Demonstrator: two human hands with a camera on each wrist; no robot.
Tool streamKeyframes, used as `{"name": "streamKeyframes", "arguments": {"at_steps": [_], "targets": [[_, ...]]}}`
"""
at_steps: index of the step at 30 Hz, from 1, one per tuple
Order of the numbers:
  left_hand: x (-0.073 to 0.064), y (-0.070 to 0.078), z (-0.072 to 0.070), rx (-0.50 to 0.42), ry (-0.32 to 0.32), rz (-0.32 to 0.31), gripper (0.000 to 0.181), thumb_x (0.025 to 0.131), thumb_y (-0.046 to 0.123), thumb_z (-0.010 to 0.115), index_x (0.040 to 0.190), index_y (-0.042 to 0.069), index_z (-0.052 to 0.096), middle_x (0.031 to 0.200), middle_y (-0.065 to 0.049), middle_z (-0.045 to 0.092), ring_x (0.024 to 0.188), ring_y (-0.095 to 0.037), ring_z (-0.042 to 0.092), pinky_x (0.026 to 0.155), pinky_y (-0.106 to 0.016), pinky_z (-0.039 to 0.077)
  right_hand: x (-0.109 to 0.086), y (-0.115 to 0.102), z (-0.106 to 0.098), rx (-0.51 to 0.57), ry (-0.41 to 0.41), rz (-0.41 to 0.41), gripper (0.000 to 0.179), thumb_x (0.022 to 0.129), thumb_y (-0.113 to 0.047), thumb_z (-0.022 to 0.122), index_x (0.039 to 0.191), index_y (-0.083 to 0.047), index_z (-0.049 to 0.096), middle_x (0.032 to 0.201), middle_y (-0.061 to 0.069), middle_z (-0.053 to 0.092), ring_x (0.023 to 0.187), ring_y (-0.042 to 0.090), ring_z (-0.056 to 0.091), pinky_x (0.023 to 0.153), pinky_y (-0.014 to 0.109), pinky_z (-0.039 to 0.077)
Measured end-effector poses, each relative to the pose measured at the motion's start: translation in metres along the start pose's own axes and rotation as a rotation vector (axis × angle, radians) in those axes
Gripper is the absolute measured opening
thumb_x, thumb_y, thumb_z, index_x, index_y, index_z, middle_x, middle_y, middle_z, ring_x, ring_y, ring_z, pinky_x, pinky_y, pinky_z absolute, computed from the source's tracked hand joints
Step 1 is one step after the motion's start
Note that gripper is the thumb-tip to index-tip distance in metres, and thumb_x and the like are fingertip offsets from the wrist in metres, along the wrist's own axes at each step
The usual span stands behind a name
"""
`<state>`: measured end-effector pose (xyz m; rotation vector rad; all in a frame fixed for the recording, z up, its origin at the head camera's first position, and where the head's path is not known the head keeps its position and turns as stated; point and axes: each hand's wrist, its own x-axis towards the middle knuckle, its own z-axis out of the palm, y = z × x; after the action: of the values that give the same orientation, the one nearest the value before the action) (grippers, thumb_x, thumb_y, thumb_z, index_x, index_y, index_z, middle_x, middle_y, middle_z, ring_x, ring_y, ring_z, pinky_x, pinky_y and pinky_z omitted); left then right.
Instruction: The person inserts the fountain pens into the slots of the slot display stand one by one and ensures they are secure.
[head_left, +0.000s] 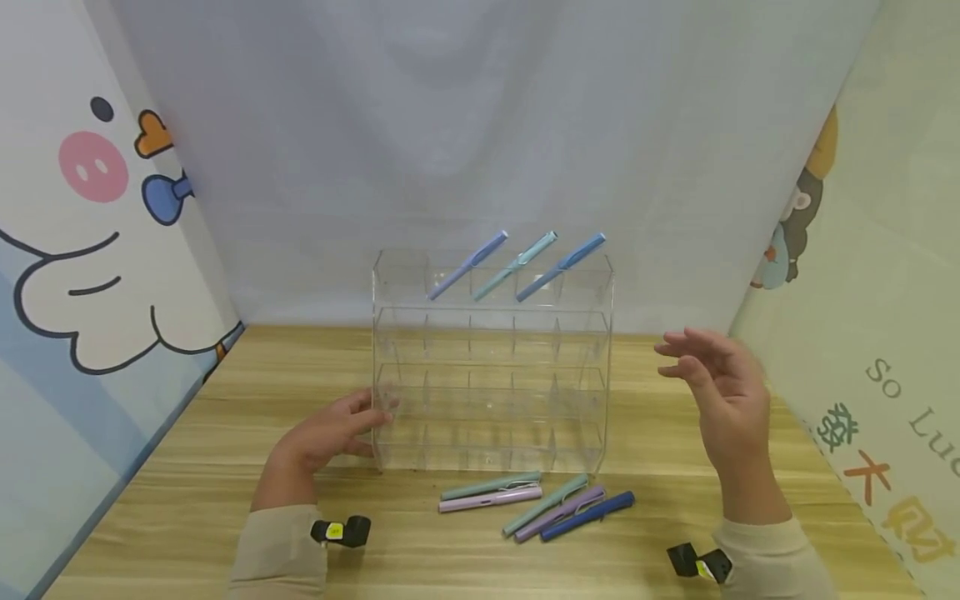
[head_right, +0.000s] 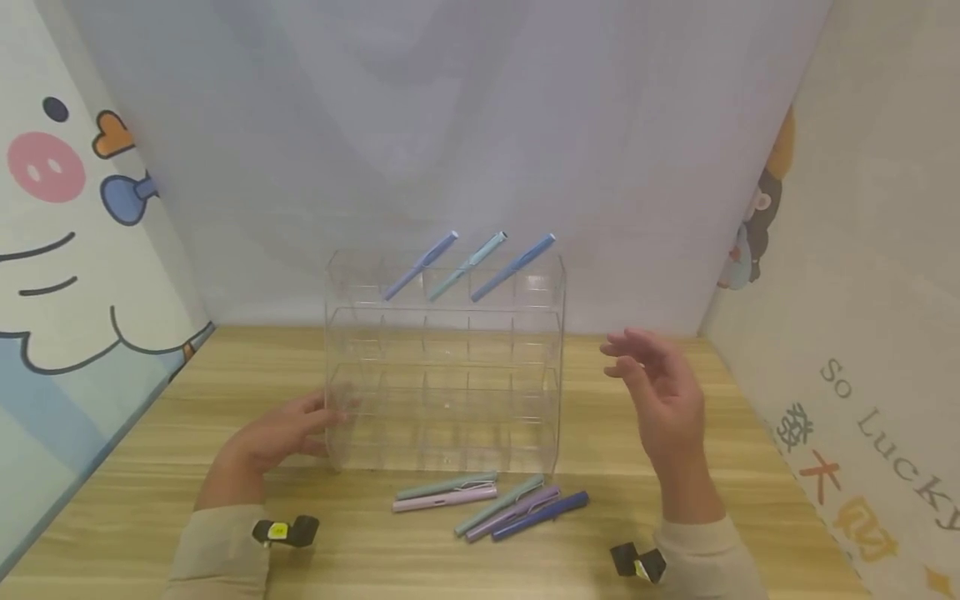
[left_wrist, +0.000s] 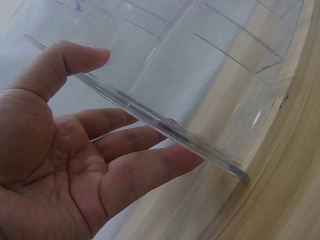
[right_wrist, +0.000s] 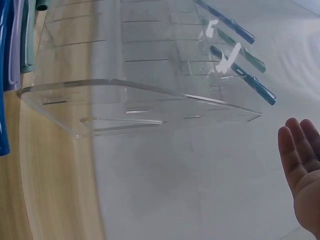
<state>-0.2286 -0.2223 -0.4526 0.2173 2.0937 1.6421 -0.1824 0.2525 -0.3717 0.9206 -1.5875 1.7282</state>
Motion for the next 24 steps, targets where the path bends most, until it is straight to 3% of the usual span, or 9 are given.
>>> {"name": "streamKeyframes", "arguments": {"at_steps": [3,7,10,13,17,20,24], "targets": [[0.0,0.0,0.0,0.008,0.008,-0.006,0.071,0.099,0.031,0.059,0.156,0.012,0.022,0.158,-0.018,0.025,0.138,-0.04,0.038,0.095,-0.047,0.053,-0.003,0.002,-0.003,-0.104,-0.041,0.074,0.031,0.093,0.019,0.047,0.125,0.022,0.047,0.118,0.017,0.065,0.104,0.019,0.066,0.085,0.023,0.056],[0.0,-0.001,0.0,0.006,0.011,-0.005,0.069,0.098,0.031,0.059,0.155,0.013,0.024,0.157,-0.018,0.026,0.137,-0.04,0.039,0.093,-0.047,0.054,-0.004,-0.003,-0.009,-0.326,-0.132,0.227,0.029,0.096,0.01,0.052,0.125,0.011,0.055,0.117,0.005,0.067,0.102,0.008,0.066,0.082,0.018,0.054],[0.0,-0.002,0.0,0.008,0.003,-0.002,0.068,0.099,0.03,0.058,0.155,0.013,0.024,0.157,-0.019,0.026,0.135,-0.039,0.041,0.093,-0.046,0.054,-0.006,-0.009,-0.014,-0.532,-0.246,0.32,0.028,0.097,0.0,0.056,0.125,-0.002,0.061,0.114,0.0,0.068,0.1,0.002,0.065,0.08,0.015,0.053],[0.0,-0.002,0.001,0.011,-0.004,-0.001,0.067,0.099,0.029,0.058,0.155,0.013,0.024,0.157,-0.019,0.026,0.135,-0.038,0.042,0.093,-0.045,0.054,-0.006,-0.013,-0.017,-0.689,-0.412,0.43,0.025,0.099,-0.016,0.059,0.125,-0.014,0.062,0.114,-0.001,0.068,0.099,0.003,0.064,0.08,0.019,0.054],[0.0,-0.002,0.0,0.015,-0.009,0.007,0.068,0.099,0.032,0.058,0.155,0.013,0.025,0.157,-0.02,0.026,0.136,-0.039,0.04,0.093,-0.045,0.054,-0.01,-0.01,-0.018,-0.718,-0.711,0.699,0.037,0.097,-0.037,0.061,0.127,-0.016,0.058,0.121,0.003,0.064,0.105,0.016,0.063,0.085,0.034,0.054],[-0.001,-0.001,-0.001,0.022,-0.009,0.007,0.07,0.098,0.034,0.059,0.155,0.013,0.024,0.158,-0.02,0.025,0.138,-0.04,0.037,0.094,-0.046,0.053,-0.018,0.001,-0.015,-0.673,-0.896,0.877,0.042,0.092,-0.036,0.068,0.125,-0.01,0.058,0.122,0.01,0.062,0.105,0.025,0.062,0.084,0.043,0.054],[-0.001,-0.001,0.0,0.032,0.0,-0.003,0.071,0.098,0.035,0.059,0.156,0.013,0.024,0.158,-0.019,0.024,0.139,-0.04,0.036,0.095,-0.046,0.053,-0.031,0.018,-0.006,-0.669,-1.006,0.966,0.035,0.083,-0.024,0.078,0.11,-0.009,0.062,0.109,0.008,0.064,0.097,0.026,0.061,0.079,0.045,0.052]]}}
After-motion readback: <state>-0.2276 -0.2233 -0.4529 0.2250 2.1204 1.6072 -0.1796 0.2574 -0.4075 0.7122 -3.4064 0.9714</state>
